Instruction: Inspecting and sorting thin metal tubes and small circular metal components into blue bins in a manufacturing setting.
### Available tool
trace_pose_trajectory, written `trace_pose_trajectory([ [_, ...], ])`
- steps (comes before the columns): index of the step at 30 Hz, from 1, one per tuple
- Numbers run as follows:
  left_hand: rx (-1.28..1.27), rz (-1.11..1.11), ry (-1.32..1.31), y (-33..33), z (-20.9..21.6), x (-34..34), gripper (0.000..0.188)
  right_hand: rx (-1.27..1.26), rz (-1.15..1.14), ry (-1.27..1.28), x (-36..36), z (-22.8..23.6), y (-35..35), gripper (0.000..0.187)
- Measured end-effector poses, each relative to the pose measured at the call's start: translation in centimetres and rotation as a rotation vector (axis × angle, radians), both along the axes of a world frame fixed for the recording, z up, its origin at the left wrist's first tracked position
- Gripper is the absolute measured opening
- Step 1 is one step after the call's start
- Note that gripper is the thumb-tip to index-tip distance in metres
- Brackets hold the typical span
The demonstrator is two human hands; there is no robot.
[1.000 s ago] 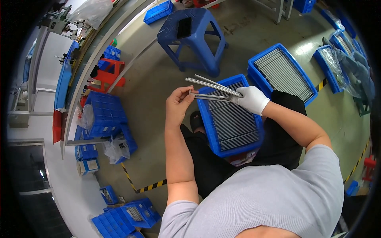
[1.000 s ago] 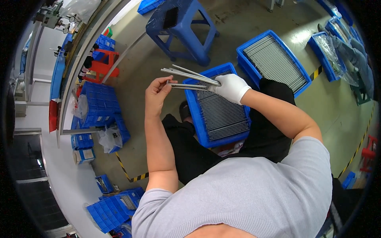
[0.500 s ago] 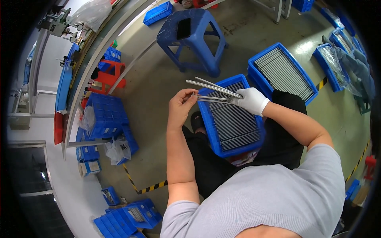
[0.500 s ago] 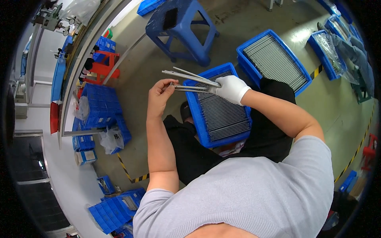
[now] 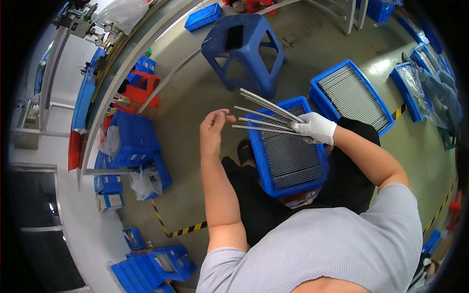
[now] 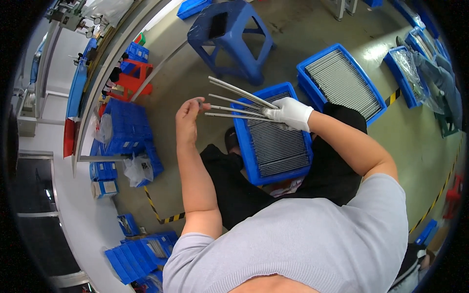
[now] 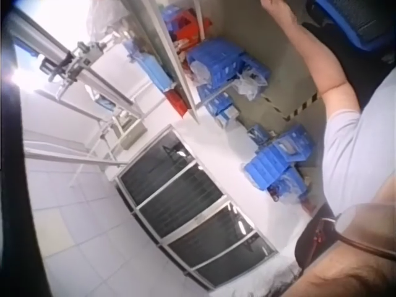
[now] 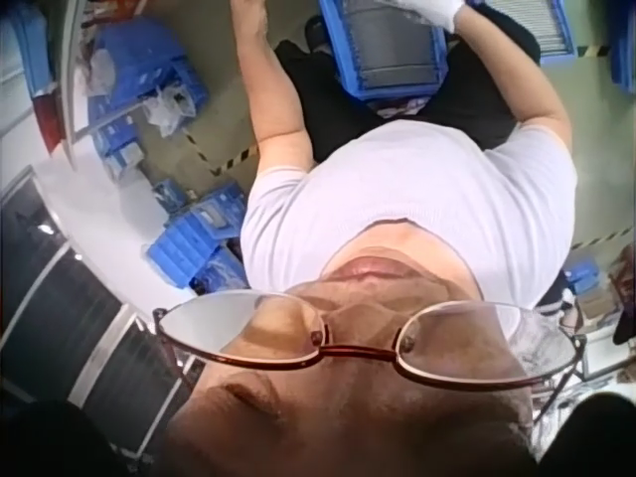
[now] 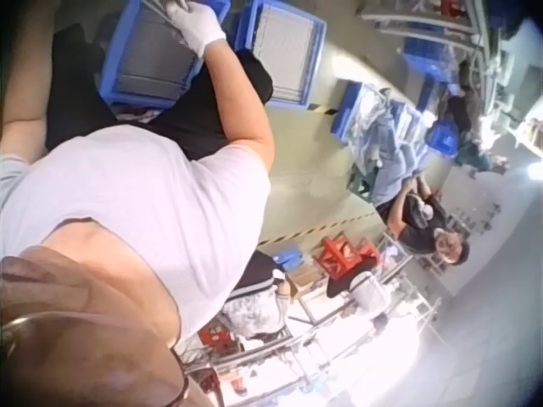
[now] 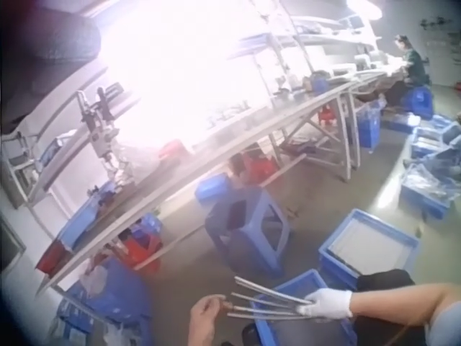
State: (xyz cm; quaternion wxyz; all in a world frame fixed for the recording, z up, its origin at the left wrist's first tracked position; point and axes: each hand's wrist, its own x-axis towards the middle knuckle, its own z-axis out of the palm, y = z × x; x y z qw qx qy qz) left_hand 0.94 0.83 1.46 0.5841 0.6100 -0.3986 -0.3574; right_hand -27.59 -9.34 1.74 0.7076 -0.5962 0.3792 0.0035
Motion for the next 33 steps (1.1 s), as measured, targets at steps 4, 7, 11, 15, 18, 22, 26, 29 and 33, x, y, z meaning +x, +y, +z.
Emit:
trace_pose_trajectory([
  [4,0.037,-0.064,0.073,-0.3,0.0,-0.7,0.027,0.093,0.063,-0.089,-0.2,0.4,0.5,0.042],
  [7,0.034,-0.089,0.121,-0.2,-0.2,-0.5,0.028,0.074,0.074,-0.079,0.0,-0.1,0.5,0.041],
  [11,0.078,-0.131,0.101,-0.2,-0.3,-0.1,0.029,0.066,0.085,-0.083,-0.2,-0.6,0.2,0.04],
  [15,0.086,-0.135,0.118,-0.1,-0.1,-0.2,0.026,0.055,0.086,-0.044,-0.3,-0.3,0.3,0.039],
  [18,0.039,-0.164,0.152,0.1,-0.1,0.0,0.023,0.118,0.079,-0.056,-0.4,-0.4,0.3,0.039],
  [22,0.053,-0.166,0.151,0.2,-0.3,0.1,0.023,0.13,0.065,-0.052,-0.3,-1.0,0.2,0.04],
  [26,0.147,-0.271,0.122,0.4,-0.2,0.3,0.02,-0.62,0.242,0.127,0.3,0.6,0.9,0.04],
  [29,0.153,-0.23,0.135,0.4,-0.2,-0.1,0.018,-0.458,0.225,0.15,0.5,0.9,0.7,0.04],
  [33,0.101,-0.198,0.136,0.2,-0.4,-0.3,0.019,-0.099,0.109,0.007,0.3,-0.7,0.6,0.04],
])
